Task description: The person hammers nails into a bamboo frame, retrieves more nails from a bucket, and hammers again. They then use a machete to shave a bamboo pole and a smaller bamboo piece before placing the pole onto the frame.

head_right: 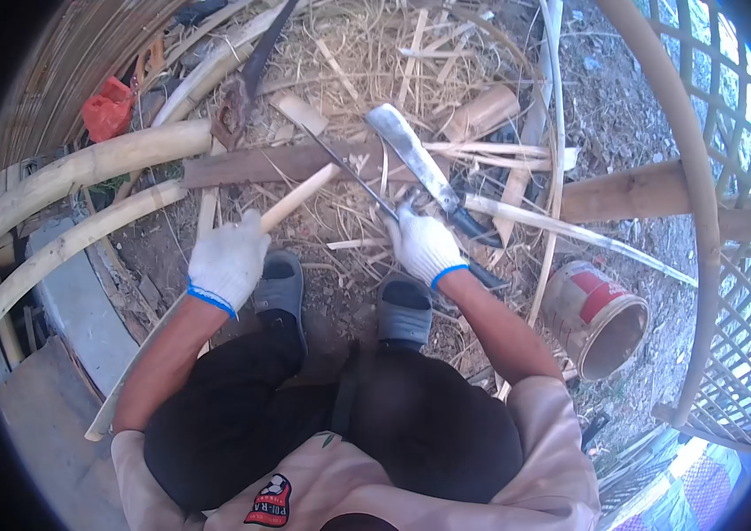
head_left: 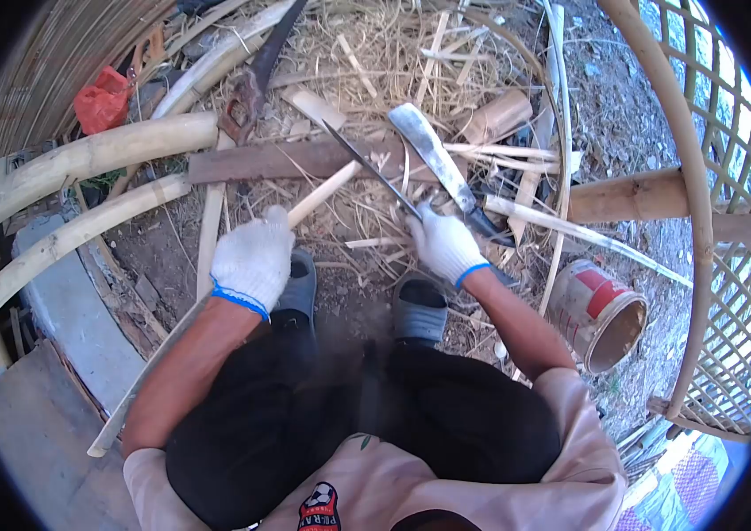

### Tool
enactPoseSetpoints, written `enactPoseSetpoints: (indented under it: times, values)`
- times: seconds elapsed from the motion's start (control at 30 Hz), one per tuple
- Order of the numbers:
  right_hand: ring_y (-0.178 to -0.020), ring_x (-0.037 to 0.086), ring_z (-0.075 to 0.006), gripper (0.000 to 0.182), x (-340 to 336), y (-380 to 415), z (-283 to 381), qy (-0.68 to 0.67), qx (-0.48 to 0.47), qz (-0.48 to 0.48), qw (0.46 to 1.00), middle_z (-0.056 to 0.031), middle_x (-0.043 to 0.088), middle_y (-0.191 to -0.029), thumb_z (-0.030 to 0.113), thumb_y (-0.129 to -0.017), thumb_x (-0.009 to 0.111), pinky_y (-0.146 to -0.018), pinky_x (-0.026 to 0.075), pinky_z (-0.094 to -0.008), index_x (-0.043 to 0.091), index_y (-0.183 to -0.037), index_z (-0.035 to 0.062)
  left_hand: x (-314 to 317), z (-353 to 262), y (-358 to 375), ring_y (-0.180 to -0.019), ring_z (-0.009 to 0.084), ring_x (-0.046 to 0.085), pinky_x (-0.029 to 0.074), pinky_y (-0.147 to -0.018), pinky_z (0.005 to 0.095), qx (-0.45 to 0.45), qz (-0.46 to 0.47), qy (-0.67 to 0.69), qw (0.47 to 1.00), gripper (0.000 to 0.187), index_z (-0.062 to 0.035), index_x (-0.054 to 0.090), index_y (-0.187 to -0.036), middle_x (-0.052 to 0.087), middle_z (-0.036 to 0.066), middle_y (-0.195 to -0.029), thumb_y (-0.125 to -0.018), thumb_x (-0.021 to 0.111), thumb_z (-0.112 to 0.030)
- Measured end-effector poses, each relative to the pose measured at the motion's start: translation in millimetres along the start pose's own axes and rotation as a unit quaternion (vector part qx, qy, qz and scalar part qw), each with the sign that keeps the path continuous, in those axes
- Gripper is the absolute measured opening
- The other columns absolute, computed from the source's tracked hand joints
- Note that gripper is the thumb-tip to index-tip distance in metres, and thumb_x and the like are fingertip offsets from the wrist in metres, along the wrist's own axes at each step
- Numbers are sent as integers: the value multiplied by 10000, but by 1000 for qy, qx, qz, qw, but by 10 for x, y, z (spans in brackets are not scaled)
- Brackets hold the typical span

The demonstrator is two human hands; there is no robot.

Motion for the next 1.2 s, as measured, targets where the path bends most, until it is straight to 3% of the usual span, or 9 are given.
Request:
enactPoseSetpoints:
  times: [0.23,0.33,0.57,0.73,0.83,0.93,1.03,1.13,1.2]
  values:
    - [-686,684,-485,342,-262,82,241,-104,-41,-88,990,-288,666,-705,359,-1052,544,-626,544,-583,633,-1039,29,47,12,47,-739,374,733,579,-672,519,12,-9,6,1000,281,-51,576,-1015,705,192,-741,-978,652,-319]
    - [-702,676,-497,339,-94,-14,32,-7,-17,16,1000,-292,668,-731,325,-1045,534,-633,536,-579,628,-1132,11,40,24,35,-730,380,729,577,-664,527,10,-3,-1,1000,283,-49,578,-1022,704,196,-739,-980,649,-320]
    - [-670,689,-478,357,-273,91,213,-37,-19,-41,998,-280,670,-697,363,-1061,517,-611,553,-573,628,-1019,26,94,62,64,-774,430,719,572,-690,546,-1,15,38,999,296,-38,577,-1038,699,240,-770,-982,636,-323]
    - [-713,706,-475,441,-51,41,14,-16,-16,17,1000,-288,686,-731,346,-1053,506,-649,560,-587,561,-1252,-44,97,153,25,-814,462,713,563,-715,572,13,29,69,997,355,0,596,-1083,706,284,-850,-989,625,-342]
    - [-724,703,-476,420,-121,98,65,-21,-4,0,1000,-284,690,-740,348,-1055,499,-664,557,-591,567,-1210,-37,271,348,-28,-704,390,722,571,-644,508,62,12,139,988,392,14,613,-1116,706,226,-802,-991,629,-357]
    - [-737,679,-505,340,-209,143,106,-57,11,-22,998,-304,675,-752,361,-1049,517,-680,535,-608,582,-1159,46,211,339,-32,-601,247,689,554,-569,404,-78,189,336,919,408,14,624,-1148,684,132,-766,-1001,623,-367]
    - [-717,682,-472,263,-286,162,111,-47,2,-48,998,-277,658,-715,327,-1040,544,-654,540,-570,579,-1100,73,364,381,-32,-574,139,637,527,-539,325,-105,209,394,889,409,2,615,-1167,654,68,-755,-1012,617,-376]
    - [-696,687,-439,200,-249,149,50,-28,-39,-83,995,-237,658,-724,274,-1030,569,-616,542,-534,572,-1054,75,412,401,-53,-589,117,637,531,-555,318,-104,218,407,881,415,-2,600,-1204,660,53,-750,-1018,610,-373]
    - [-684,687,-422,168,-207,132,33,-27,-81,-124,989,-212,659,-742,242,-1022,581,-595,541,-518,570,-1035,75,375,378,-51,-608,186,674,548,-576,356,-94,208,409,883,398,-11,590,-1210,680,101,-754,-1022,603,-362]
Point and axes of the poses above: each hand's wrist, its own y-axis away from the middle knuckle, its own x-axis out of the palm, z = x × y, the point moved 1 cm from there along -y, towards the middle knuckle
